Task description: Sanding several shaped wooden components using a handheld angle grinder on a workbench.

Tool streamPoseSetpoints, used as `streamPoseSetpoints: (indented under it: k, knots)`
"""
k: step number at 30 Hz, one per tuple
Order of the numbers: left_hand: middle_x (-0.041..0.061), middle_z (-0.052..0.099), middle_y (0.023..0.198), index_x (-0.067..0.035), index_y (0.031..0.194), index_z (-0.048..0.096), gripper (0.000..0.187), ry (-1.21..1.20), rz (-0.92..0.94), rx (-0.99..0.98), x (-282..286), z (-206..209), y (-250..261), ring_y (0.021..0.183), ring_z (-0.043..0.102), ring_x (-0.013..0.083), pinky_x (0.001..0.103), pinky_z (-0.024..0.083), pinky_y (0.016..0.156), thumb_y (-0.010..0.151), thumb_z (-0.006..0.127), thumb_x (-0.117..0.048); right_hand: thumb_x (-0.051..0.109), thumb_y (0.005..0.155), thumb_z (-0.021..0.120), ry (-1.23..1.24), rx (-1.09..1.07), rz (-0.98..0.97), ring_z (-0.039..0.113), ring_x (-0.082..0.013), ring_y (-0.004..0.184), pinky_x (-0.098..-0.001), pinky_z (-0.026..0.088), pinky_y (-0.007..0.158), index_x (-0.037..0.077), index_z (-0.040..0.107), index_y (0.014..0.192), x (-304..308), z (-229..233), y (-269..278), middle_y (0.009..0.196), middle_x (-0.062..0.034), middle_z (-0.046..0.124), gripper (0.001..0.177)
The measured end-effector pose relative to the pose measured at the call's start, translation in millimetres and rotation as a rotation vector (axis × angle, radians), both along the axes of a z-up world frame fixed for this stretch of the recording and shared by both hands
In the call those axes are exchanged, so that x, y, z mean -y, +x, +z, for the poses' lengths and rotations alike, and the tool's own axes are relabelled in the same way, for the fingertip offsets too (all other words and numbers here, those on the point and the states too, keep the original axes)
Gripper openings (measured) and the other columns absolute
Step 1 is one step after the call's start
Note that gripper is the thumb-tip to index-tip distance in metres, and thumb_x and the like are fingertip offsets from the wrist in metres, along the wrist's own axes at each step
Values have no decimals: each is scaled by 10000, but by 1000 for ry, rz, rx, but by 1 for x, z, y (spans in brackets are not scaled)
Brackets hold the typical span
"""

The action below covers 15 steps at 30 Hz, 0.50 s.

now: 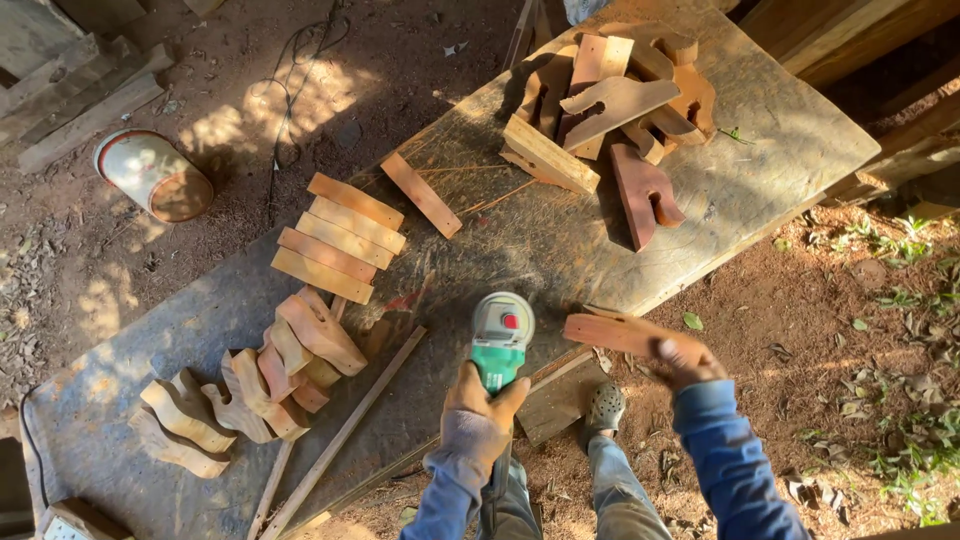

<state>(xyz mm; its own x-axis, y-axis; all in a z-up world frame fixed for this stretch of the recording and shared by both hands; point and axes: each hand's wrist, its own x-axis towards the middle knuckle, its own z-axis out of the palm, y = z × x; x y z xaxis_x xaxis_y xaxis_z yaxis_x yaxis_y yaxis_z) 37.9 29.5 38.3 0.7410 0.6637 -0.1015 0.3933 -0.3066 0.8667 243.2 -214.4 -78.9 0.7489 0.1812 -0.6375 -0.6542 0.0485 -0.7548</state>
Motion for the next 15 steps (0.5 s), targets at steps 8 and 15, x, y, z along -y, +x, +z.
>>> streamPoseSetpoints:
  k: [8,15]
  knots:
    - [9,715,893,-137,1112,512,523,-32,31,-134,8,-28,-26,653,693,188,342,604,564,799,761,-475,361,1013,531,-265,109,162,573,-366,1252,-419,557,1008,-107,256,1513,-100,-171,173,1423,-291,474,738]
    - [84,727,897,-104,1136,517,565,-78,37,-254,15,-27,-16,709,726,302,441,583,629,780,784,-452,458,1048,387,-254,855,699,656,-267,974,-365,522,857,41,545,1362,-167,22,66,1107,-163,691,546]
